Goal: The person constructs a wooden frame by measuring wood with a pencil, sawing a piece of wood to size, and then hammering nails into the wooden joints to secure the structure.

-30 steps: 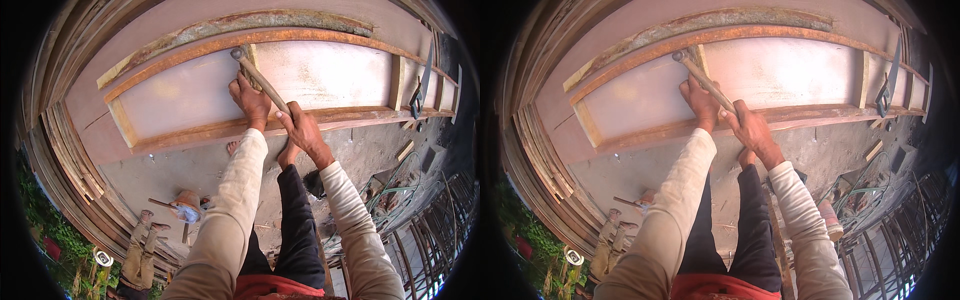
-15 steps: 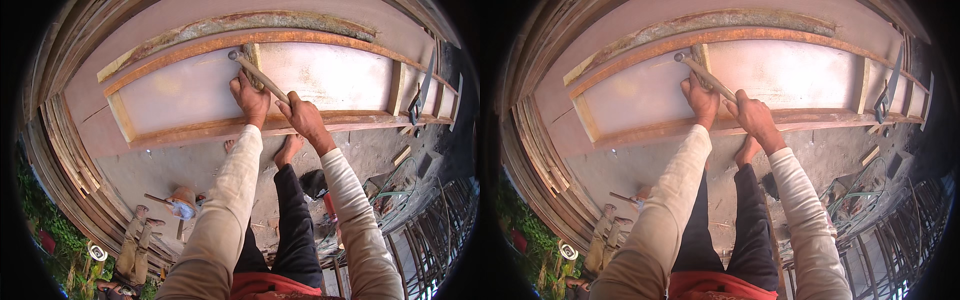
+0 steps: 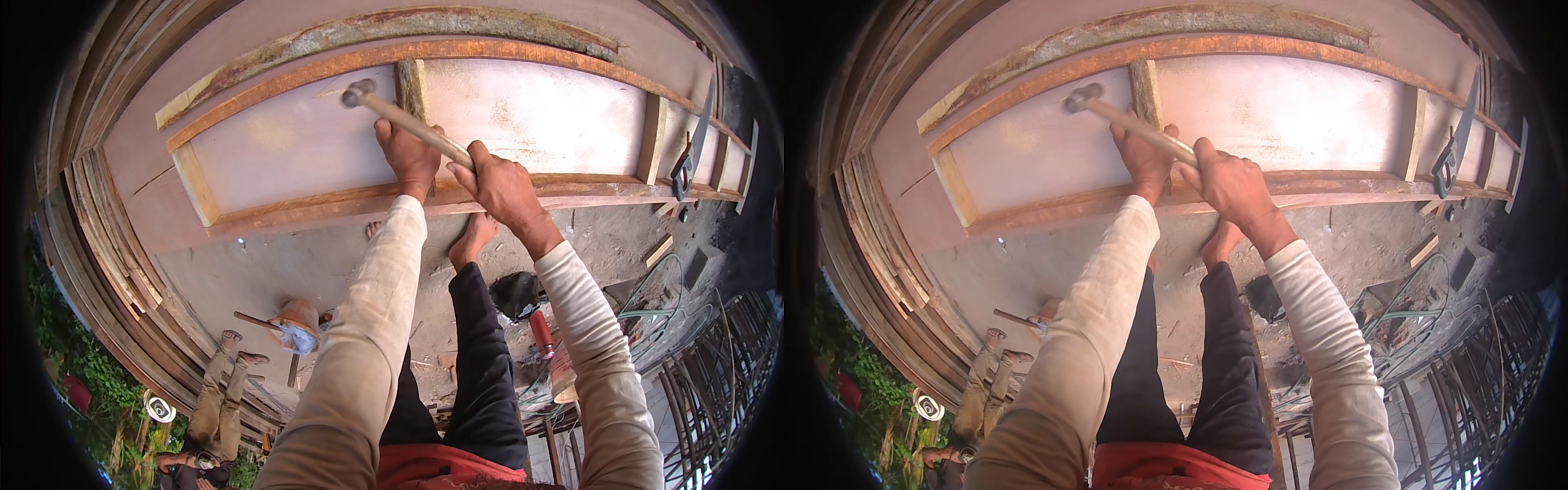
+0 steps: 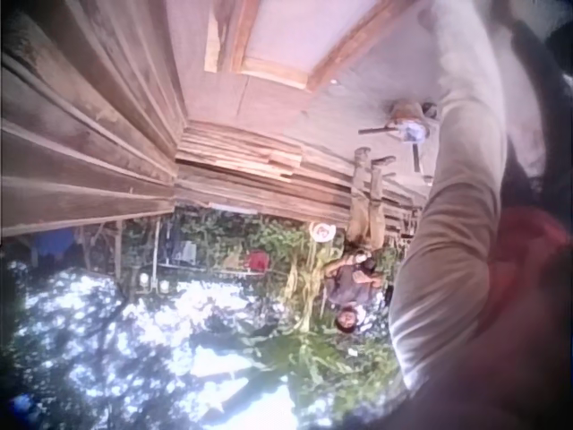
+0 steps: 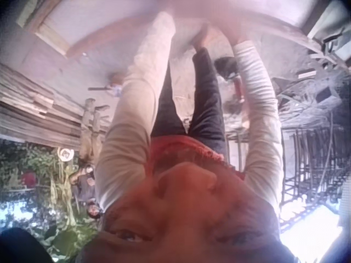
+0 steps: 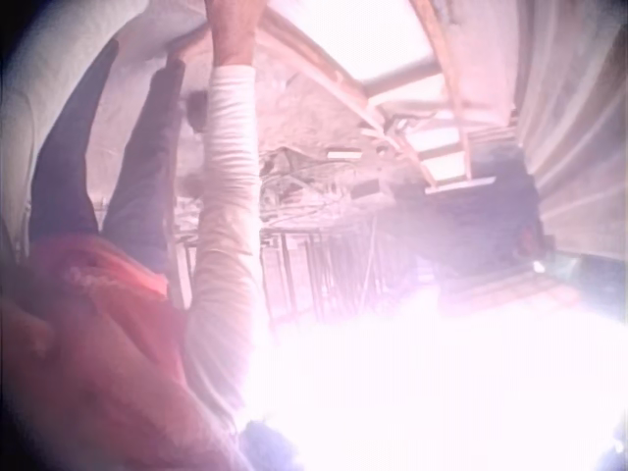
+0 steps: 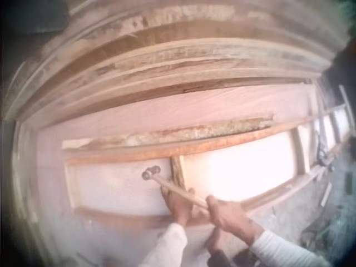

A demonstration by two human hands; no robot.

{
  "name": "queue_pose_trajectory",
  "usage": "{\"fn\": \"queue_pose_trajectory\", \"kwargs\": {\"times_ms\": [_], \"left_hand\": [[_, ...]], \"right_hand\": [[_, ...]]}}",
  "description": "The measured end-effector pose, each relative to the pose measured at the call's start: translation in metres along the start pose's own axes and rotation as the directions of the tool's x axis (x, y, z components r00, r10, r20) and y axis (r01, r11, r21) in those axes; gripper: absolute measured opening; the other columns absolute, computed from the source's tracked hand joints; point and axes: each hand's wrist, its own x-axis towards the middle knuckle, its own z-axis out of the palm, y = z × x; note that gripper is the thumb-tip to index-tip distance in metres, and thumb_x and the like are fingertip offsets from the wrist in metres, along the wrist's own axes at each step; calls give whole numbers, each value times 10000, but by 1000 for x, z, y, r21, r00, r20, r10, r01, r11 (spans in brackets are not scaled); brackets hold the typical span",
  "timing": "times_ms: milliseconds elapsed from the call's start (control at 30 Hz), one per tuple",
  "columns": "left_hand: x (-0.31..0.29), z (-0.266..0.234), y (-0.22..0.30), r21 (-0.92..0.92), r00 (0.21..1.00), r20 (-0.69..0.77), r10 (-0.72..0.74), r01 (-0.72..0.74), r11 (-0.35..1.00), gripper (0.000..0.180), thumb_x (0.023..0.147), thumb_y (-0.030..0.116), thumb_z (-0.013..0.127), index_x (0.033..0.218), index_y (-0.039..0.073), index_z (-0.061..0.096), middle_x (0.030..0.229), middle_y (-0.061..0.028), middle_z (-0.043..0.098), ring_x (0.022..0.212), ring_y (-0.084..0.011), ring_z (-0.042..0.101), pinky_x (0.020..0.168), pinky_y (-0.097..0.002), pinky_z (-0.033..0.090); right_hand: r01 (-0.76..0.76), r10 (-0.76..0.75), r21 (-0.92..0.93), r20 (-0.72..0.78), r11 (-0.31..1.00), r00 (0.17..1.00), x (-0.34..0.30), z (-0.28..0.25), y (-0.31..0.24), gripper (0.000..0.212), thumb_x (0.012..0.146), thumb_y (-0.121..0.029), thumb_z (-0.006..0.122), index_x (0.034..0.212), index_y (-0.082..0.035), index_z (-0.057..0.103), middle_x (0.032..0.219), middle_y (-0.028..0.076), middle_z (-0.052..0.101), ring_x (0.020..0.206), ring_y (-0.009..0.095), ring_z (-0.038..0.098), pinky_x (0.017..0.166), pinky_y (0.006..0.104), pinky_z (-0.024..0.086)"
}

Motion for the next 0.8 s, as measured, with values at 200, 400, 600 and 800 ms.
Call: {"fn": "queue_pose_trajectory", "kwargs": {"times_ms": [200,400,600,800], "left_hand": [[8,-6,-11,-80,993,-43,111,-114,990,429,746,228,795,1035,-3,578,1107,-184,534,1064,-331,482,942,-443,434],[21,-18,-4,65,987,150,-53,43,997,923,698,402,855,1395,-61,466,1169,-215,519,1151,-377,517,1011,-436,450],[79,-45,32,454,831,514,-211,-55,889,1032,751,569,777,1371,-145,365,1225,-321,640,1099,-448,669,983,-422,533],[84,-34,25,379,738,641,-208,-69,923,1027,815,492,716,1380,-215,231,1197,-339,654,1106,-424,672,982,-408,527]], "right_hand": [[-79,60,353,64,932,996,-24,-10,-22,479,1023,-486,559,998,-8,563,653,183,655,647,404,691,614,481,534],[-10,193,717,-174,697,966,-117,13,-26,439,979,-457,649,1019,-24,590,680,98,621,613,220,663,607,364,526],[129,98,627,-314,769,944,-195,104,3,370,903,-368,736,1024,-42,611,767,141,676,670,328,702,644,387,557],[-342,304,339,162,876,939,-153,153,16,472,962,-500,647,994,-34,582,736,271,650,733,477,670,663,536,533]]}}
